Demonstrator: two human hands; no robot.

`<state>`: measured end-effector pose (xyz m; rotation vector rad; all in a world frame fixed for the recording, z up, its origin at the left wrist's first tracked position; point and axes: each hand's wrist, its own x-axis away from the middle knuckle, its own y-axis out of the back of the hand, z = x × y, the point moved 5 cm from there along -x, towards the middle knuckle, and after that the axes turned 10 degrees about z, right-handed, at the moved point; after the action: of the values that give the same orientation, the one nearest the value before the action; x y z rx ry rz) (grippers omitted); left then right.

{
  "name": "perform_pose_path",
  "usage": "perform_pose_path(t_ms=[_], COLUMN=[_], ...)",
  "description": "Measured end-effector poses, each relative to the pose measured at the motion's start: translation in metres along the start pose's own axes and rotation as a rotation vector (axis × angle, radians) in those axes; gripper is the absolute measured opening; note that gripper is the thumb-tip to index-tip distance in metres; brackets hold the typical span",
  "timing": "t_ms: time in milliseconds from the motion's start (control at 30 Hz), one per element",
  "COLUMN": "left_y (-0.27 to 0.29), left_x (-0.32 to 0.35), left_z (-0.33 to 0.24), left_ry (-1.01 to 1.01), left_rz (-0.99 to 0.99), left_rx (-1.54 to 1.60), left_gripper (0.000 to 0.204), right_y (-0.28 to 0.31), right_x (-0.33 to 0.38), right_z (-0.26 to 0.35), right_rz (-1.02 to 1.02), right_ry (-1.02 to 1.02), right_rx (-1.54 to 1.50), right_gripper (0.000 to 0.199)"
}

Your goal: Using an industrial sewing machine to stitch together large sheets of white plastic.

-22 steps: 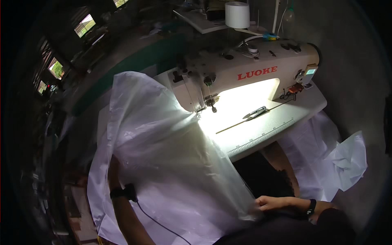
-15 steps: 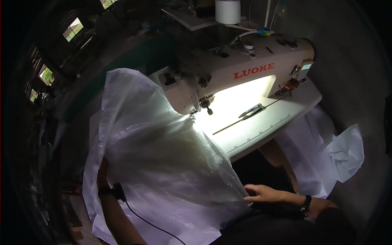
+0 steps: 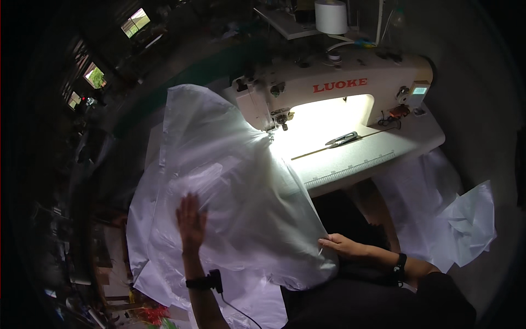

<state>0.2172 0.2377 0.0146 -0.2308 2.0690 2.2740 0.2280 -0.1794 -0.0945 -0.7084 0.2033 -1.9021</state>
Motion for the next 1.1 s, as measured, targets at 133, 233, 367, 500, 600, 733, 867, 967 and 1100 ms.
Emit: perform_pose_path(t_ms=[133, 233, 367, 500, 600, 733, 867, 967, 1100], left_y=[0.009, 0.039, 0.016, -0.008, -0.008, 0.041, 0.039, 0.031, 0.048], left_x=[0.005, -0.014, -0.015, -0.015, -0.012, -0.033, -0.038, -0.036, -0.054], left_z=[0.012, -0.075, -0.103, -0.032, -0.025, -0.119, -0.19, -0.194, -0.212], left_ry=[0.132, 0.075, -0.026, 0.156, 0.18, 0.019, -0.173, -0.243, -0.189], left_rz=[0.035, -0.091, 0.064, 0.102, 0.091, -0.131, -0.028, 0.066, 0.0], left_rx=[0.156, 0.628, 0.175, 0.127, 0.053, 0.579, 0.527, 0.326, 0.334], left_gripper=[0.05, 0.049, 0.056, 0.058, 0.049, 0.04, 0.043, 0.047, 0.047], right_y=[0.006, 0.003, 0.016, 0.006, 0.002, 0.009, 0.021, 0.023, 0.035], right_x=[0.005, 0.01, 0.013, 0.019, 0.042, 0.03, -0.019, -0.032, -0.039], right_z=[-0.008, 0.013, 0.025, 0.034, 0.099, 0.149, 0.17, 0.185, 0.205], right_rz=[0.03, -0.007, -0.112, 0.009, -0.524, -0.655, -0.705, -0.675, -0.685], right_ry=[0.095, -0.013, 0.074, -0.101, 0.409, 0.683, 0.623, 0.641, 0.699], right_rx=[0.291, 0.3, 0.43, 0.487, 1.17, 1.497, 1.799, 1.86, 1.606], right_gripper=[0.034, 0.032, 0.036, 0.032, 0.033, 0.044, 0.029, 0.014, 0.01])
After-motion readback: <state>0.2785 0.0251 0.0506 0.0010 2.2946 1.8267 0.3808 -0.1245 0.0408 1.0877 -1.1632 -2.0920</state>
